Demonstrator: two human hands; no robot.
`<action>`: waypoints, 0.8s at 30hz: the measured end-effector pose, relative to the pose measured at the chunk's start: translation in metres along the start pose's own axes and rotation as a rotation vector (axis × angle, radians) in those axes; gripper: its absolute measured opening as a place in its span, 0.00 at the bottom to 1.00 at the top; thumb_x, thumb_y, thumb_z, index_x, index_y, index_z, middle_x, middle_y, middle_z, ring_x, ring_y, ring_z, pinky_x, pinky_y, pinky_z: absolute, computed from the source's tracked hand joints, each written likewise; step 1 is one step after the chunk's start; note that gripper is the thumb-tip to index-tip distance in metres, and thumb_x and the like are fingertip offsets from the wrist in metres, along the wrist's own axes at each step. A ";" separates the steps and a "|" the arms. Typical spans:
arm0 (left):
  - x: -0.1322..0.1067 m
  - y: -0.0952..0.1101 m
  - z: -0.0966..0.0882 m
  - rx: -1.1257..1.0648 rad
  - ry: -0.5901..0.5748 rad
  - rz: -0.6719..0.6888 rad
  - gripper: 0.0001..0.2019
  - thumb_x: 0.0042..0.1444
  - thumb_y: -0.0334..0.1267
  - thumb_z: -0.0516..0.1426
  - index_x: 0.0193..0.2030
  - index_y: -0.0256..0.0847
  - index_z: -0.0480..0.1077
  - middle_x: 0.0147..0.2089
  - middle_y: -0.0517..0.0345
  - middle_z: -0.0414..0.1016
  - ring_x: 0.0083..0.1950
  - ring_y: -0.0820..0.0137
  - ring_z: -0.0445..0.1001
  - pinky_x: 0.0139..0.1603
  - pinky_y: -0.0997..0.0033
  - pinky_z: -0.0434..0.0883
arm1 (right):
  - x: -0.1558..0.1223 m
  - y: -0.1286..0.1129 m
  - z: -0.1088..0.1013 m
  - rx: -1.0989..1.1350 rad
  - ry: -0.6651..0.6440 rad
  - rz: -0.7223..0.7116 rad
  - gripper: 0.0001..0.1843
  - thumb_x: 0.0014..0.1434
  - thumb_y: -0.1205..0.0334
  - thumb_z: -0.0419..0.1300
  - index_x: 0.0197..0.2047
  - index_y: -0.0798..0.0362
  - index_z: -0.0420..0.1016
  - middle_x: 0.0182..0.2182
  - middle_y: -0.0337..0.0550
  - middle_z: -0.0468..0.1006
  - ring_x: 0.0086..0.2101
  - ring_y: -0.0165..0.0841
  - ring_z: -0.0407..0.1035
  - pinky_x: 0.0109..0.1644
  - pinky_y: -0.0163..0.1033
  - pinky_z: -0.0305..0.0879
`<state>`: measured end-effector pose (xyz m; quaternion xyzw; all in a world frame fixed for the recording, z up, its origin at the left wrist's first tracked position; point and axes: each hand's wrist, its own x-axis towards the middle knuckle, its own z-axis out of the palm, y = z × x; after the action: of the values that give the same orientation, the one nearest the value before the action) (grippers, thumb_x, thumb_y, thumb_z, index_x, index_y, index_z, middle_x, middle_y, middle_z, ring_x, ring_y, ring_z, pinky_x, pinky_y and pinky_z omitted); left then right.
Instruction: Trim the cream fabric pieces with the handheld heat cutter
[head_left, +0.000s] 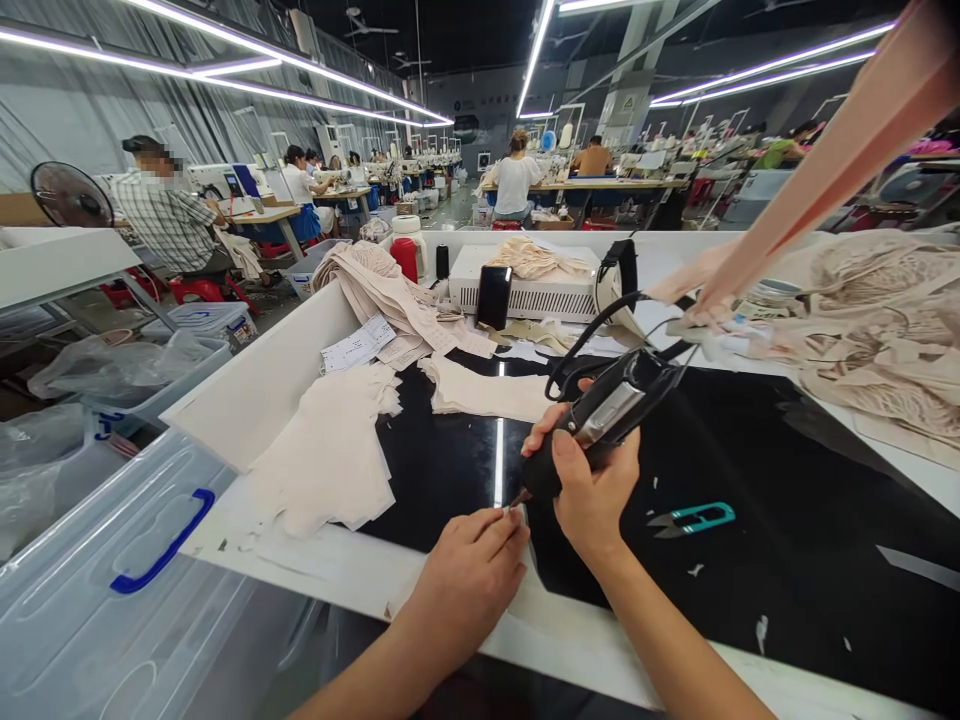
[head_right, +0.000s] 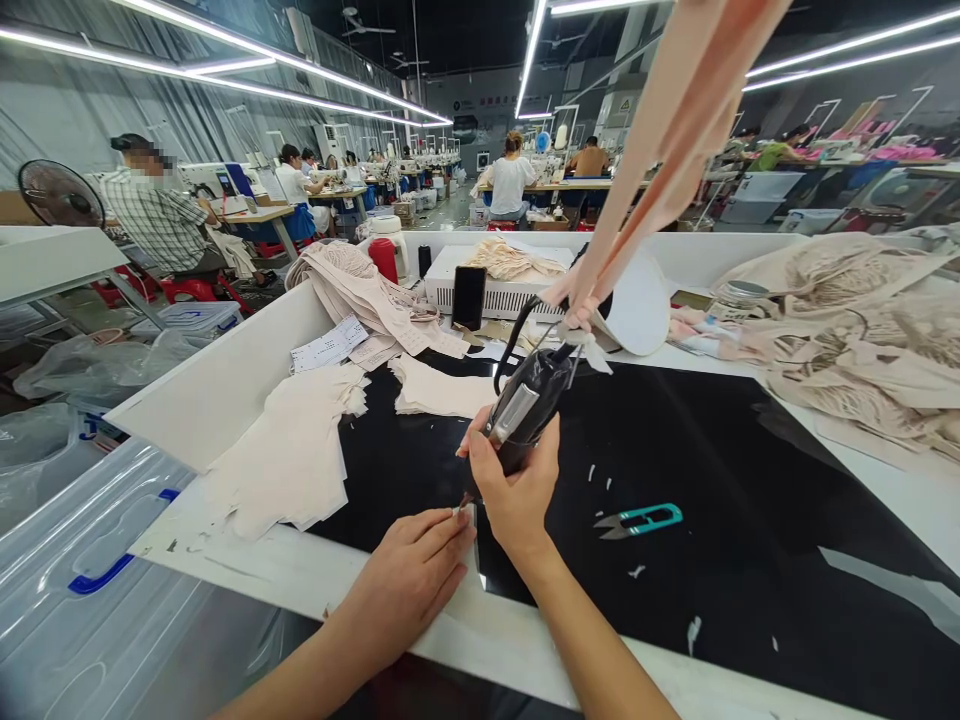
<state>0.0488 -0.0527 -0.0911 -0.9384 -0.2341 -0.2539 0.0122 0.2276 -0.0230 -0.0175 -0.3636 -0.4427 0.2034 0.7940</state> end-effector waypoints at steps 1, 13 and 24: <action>0.000 0.000 0.000 -0.004 0.011 0.001 0.18 0.86 0.38 0.53 0.73 0.36 0.76 0.69 0.45 0.87 0.67 0.57 0.86 0.61 0.57 0.88 | 0.000 0.000 0.000 -0.002 0.002 0.002 0.21 0.68 0.59 0.74 0.58 0.42 0.71 0.36 0.30 0.84 0.28 0.31 0.78 0.33 0.40 0.79; 0.004 0.004 -0.004 0.020 0.073 0.011 0.15 0.86 0.36 0.55 0.69 0.34 0.78 0.66 0.45 0.88 0.65 0.60 0.86 0.60 0.59 0.87 | 0.000 0.000 0.000 0.002 -0.009 -0.026 0.13 0.70 0.65 0.72 0.51 0.43 0.73 0.36 0.30 0.84 0.28 0.29 0.78 0.33 0.38 0.78; 0.000 -0.057 -0.032 0.123 0.003 -0.093 0.16 0.86 0.38 0.55 0.71 0.37 0.79 0.71 0.43 0.85 0.69 0.56 0.85 0.66 0.53 0.85 | 0.011 -0.024 -0.017 -0.026 0.081 -0.004 0.24 0.65 0.50 0.80 0.58 0.42 0.76 0.35 0.31 0.82 0.28 0.33 0.77 0.34 0.42 0.80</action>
<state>0.0085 -0.0071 -0.0691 -0.9236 -0.2928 -0.2406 0.0583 0.2481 -0.0383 0.0006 -0.3810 -0.4134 0.1813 0.8069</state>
